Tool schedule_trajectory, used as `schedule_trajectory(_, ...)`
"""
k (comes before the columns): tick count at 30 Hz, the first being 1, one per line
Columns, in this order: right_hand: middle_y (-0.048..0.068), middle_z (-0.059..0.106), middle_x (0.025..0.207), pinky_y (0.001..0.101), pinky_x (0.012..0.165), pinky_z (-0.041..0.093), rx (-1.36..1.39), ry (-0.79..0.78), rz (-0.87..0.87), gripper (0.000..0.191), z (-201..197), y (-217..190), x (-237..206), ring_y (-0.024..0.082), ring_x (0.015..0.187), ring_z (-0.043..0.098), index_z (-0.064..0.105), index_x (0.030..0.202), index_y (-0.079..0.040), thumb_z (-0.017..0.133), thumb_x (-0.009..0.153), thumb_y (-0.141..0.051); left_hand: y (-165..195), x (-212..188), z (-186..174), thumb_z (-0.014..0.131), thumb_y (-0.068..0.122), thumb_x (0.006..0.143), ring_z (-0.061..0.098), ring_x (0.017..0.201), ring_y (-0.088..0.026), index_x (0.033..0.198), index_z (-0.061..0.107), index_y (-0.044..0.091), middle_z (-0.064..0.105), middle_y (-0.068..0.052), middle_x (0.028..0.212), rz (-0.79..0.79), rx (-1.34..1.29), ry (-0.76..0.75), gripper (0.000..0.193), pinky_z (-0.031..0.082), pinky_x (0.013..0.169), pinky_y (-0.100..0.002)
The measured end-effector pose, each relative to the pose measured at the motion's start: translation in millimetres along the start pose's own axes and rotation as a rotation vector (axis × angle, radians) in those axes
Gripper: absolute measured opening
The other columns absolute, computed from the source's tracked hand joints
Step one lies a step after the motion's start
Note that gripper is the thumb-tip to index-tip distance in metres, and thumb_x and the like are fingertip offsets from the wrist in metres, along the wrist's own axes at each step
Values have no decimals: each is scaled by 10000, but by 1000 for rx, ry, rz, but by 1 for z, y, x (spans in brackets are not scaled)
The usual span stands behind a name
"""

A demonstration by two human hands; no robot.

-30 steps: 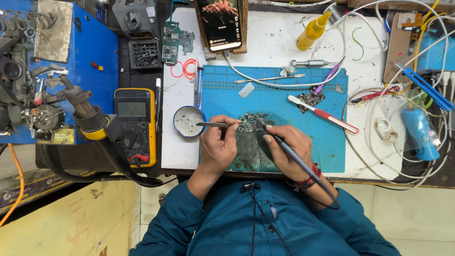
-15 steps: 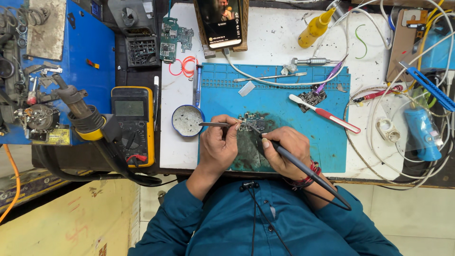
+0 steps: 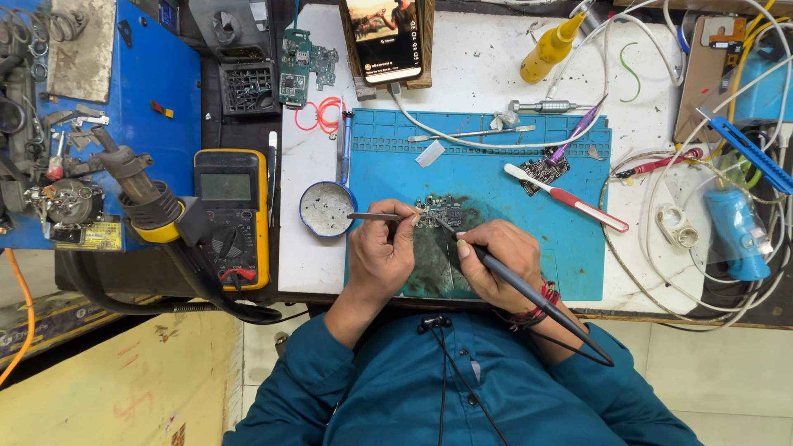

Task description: The person uses a soldering iron and tweezers to solder components on a small circuit board. They hold the board with tweezers in the left hand and apply the soldering iron with the right hand, working on multiple points across the board.

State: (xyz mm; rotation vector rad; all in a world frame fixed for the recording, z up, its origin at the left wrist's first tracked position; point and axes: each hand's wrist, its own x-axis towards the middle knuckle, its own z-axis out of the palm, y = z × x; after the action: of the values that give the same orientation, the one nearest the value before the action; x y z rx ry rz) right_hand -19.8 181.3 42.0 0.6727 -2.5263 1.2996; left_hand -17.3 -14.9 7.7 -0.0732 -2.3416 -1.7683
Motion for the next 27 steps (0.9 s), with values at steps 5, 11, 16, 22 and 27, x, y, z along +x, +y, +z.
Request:
schedule_trajectory(5,107,704,822,348,628,518,1,-1,5,69,1,0,0,264,693,676,663,929,-18,716,892,-41,1,0,-1,660,38,1006,719,720,-133,1089,584,31,762,-77,953,-17,16,-9,113,564,636,-274)
schedule_trajectory(11,108,700,822,346,636,520,1,-1,-3,78,0,-2,1,263,702,678,666,943,-20,719,887,-34,0,0,0,667,40,1004,717,723,-132,1090,582,31,760,-77,954,-10,14,-3,121,564,639,-272)
schedule_trajectory(16,111,702,828,345,641,524,1,5,-8,84,0,-2,2,264,706,680,665,949,-18,721,887,-32,0,-1,0,674,40,1000,715,719,-127,1084,589,31,760,-69,940,-23,19,2,120,562,638,-271)
schedule_trajectory(22,111,697,823,346,641,524,2,2,-15,82,-1,-3,2,266,706,680,666,955,-14,718,895,-34,0,-1,0,679,39,995,705,700,-124,1078,588,30,764,-72,945,-21,27,5,124,556,628,-268)
schedule_trajectory(27,108,691,808,347,635,521,-2,-1,-13,82,0,-3,2,265,698,676,668,946,-17,728,897,-45,1,-1,0,673,43,1007,724,745,-122,1085,583,33,764,-73,964,-4,9,7,119,573,657,-264)
